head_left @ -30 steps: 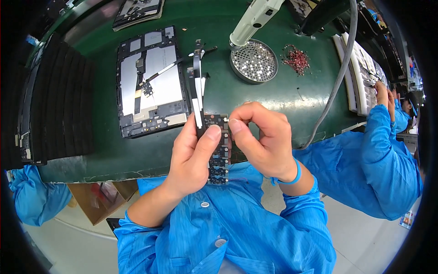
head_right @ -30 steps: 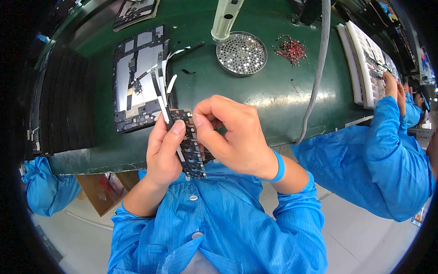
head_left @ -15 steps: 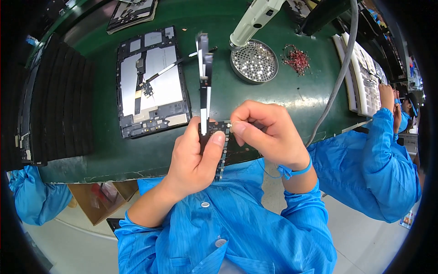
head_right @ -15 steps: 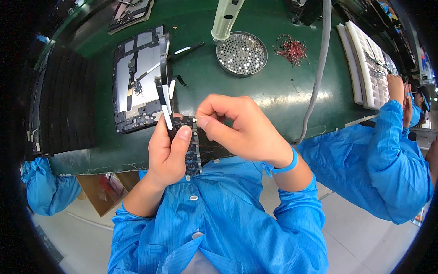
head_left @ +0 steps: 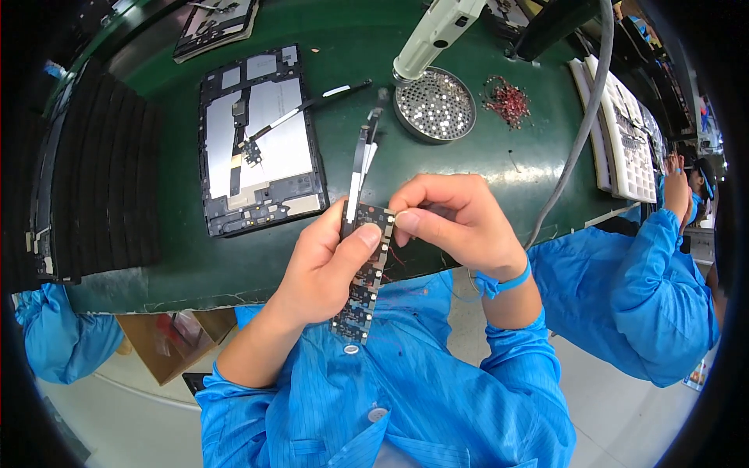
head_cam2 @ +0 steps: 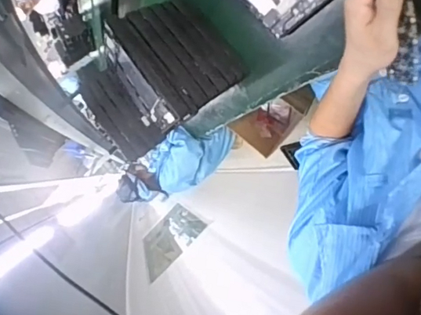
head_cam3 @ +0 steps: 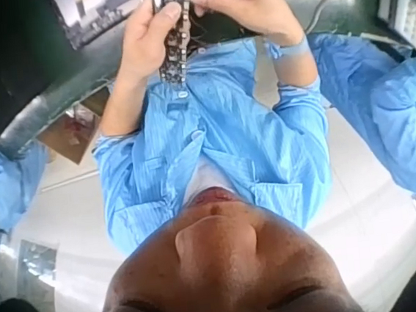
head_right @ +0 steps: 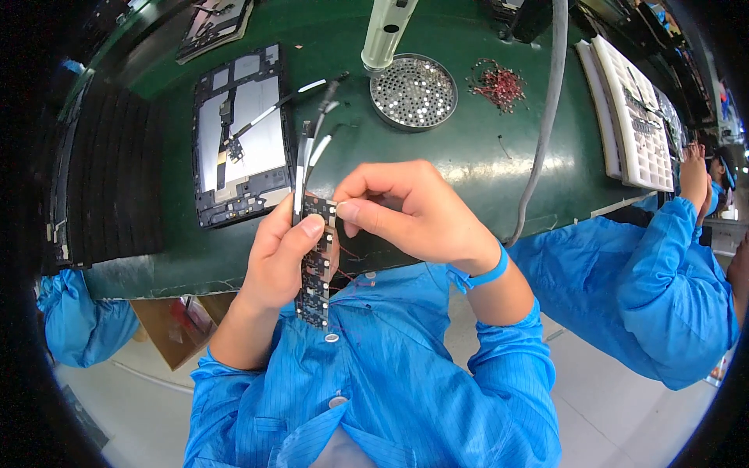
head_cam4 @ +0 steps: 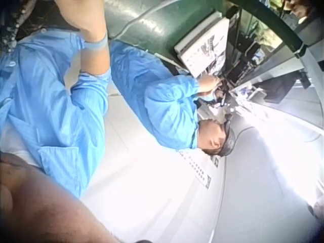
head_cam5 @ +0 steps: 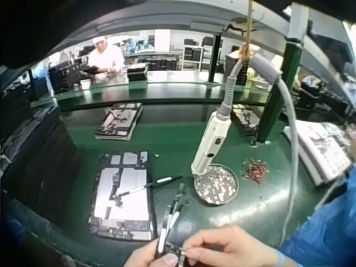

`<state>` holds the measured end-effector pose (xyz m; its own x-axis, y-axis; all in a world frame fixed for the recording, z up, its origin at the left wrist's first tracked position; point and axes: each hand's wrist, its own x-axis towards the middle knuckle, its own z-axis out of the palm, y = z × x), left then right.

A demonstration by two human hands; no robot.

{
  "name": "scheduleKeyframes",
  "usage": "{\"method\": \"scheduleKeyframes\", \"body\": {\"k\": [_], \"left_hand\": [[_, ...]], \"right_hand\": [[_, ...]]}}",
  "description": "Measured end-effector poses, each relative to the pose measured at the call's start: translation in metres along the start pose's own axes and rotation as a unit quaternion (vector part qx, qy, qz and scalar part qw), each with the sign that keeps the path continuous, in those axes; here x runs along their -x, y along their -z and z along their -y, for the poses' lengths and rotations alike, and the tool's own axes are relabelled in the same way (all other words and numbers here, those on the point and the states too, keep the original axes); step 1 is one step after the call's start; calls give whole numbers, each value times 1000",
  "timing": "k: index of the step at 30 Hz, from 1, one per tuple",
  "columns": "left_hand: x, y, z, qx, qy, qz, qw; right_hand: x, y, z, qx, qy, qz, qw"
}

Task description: The person assembles tablets by placing ribbon cables and boards into tablet frames, driving screws with an electric screwdriver, and placing the assembled frames onto the conveyor shelf. The person also attaches small components onto circuit board strips by hand.

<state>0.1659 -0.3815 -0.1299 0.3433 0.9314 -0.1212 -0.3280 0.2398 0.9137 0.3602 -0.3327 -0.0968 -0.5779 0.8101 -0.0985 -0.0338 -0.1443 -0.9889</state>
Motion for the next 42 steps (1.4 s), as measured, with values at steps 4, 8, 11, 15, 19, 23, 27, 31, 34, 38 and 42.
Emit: {"method": "scheduleKeyframes", "body": {"k": [4,8,11,15,19,23,27,31,34,38,42], "left_hand": [[2,-3,-4,41,31,22,998],[3,-2,-8,35,44,36,998],[0,-2,-13,3,56,37,998],[-3,-5,-9,-44,37,30,998],[0,-14,-10,-149,-1,17,989],[12,-14,-11,-79,-104,26,991],[16,1,-11,-54,-131,20,990],[19,20,1,-90,-119,-31,988],[18,27,14,-108,-84,-72,988],[23,32,22,-131,-60,-97,985],[25,41,16,-134,-53,-117,983]], "right_hand": [[-1,2,-10,-49,12,36,998],[-1,3,-16,-79,-5,41,996],[-2,5,-18,-93,-20,47,994],[-1,6,-18,-116,-27,31,992],[16,4,-3,-25,-36,-8,999],[36,11,16,69,90,36,993],[87,44,41,-39,299,-182,936],[111,139,82,-102,336,-436,829],[118,251,70,-137,292,-559,764],[120,360,56,-133,260,-613,734],[128,430,74,-98,258,-700,659]]}}
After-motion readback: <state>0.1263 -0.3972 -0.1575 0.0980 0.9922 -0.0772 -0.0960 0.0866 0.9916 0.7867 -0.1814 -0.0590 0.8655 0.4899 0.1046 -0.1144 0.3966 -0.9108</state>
